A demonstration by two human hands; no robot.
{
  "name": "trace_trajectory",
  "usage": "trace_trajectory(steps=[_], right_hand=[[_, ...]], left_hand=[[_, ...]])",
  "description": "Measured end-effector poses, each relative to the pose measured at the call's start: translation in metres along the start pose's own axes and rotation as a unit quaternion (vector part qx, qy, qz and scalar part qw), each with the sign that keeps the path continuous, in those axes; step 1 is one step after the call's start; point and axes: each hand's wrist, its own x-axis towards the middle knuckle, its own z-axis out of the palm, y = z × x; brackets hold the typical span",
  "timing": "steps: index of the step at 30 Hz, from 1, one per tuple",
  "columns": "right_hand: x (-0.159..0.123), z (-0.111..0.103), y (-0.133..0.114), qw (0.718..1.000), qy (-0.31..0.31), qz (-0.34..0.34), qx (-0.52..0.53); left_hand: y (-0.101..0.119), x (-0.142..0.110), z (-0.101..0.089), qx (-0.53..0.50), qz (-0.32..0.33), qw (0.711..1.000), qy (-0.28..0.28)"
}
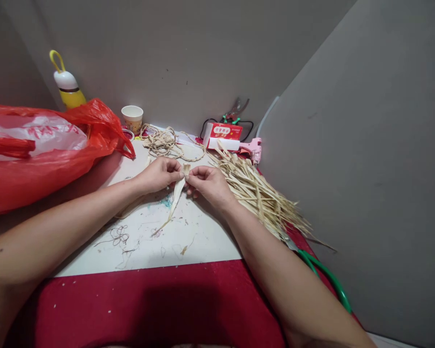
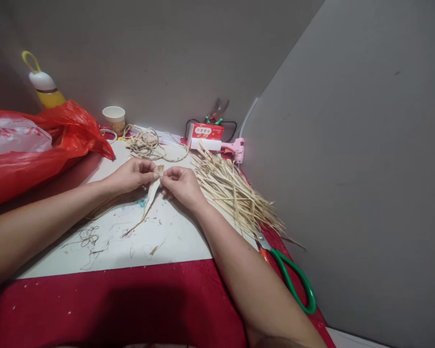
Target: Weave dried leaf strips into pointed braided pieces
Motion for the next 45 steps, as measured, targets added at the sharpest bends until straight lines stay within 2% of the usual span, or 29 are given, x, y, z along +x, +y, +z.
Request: trace_trajectory(steps=[5,11,15,18,23,26,29,31,33,36,38,40,42,45], right_hand=[[0.001,0.001,0.001,1.000,0.009,-0.004,-0.015],[0.004,-0.003,0.003,0.999,0.037,0.000,-0.012],[0.005,-0.002,0.003,0.999,0.043,-0.001,0.009],[0.007,-0.001,0.003,0.997,0.062,0.014,0.037],[0.011,-0.011,-0.002,0.978,0.138,0.021,0.153],[0.012,-0.024,-0.013,0.962,0.156,0.011,0.225],[0.008,-0.042,-0.037,0.937,0.176,-0.014,0.303],[0.001,-0.058,-0.058,0.915,0.196,-0.052,0.349],[-0.009,-0.078,-0.081,0.894,0.229,-0.117,0.366],[-0.034,-0.112,-0.108,0.886,0.290,-0.229,0.280],[-0.053,-0.134,-0.118,0.883,0.325,-0.300,0.154],[-0.069,-0.151,-0.123,0.866,0.359,-0.346,0.027],[-0.078,-0.160,-0.121,0.854,0.389,-0.333,-0.090],[-0.070,-0.166,-0.108,0.861,0.383,-0.206,-0.263]], left_hand=[[0.002,-0.001,0.002,-0.011,-0.002,1.000,-0.017],[0.004,-0.001,0.002,-0.120,-0.031,0.992,0.002],[0.000,0.002,0.001,-0.167,-0.020,0.986,-0.001],[0.002,0.003,-0.001,-0.201,-0.022,0.979,-0.018],[0.009,0.001,-0.005,-0.253,-0.050,0.964,-0.060],[0.009,0.002,-0.009,-0.263,-0.060,0.960,-0.076],[0.003,0.006,-0.012,-0.261,-0.062,0.961,-0.072],[-0.001,0.008,-0.015,-0.255,-0.066,0.963,-0.058],[-0.005,0.010,-0.018,-0.244,-0.071,0.967,-0.033],[-0.007,0.012,-0.020,-0.239,-0.074,0.968,0.000],[-0.007,0.012,-0.020,-0.250,-0.075,0.965,0.013],[-0.005,0.012,-0.019,-0.259,-0.082,0.962,0.022],[-0.004,0.011,-0.017,-0.257,-0.088,0.962,0.030],[-0.003,0.011,-0.014,-0.244,-0.085,0.966,0.032]])
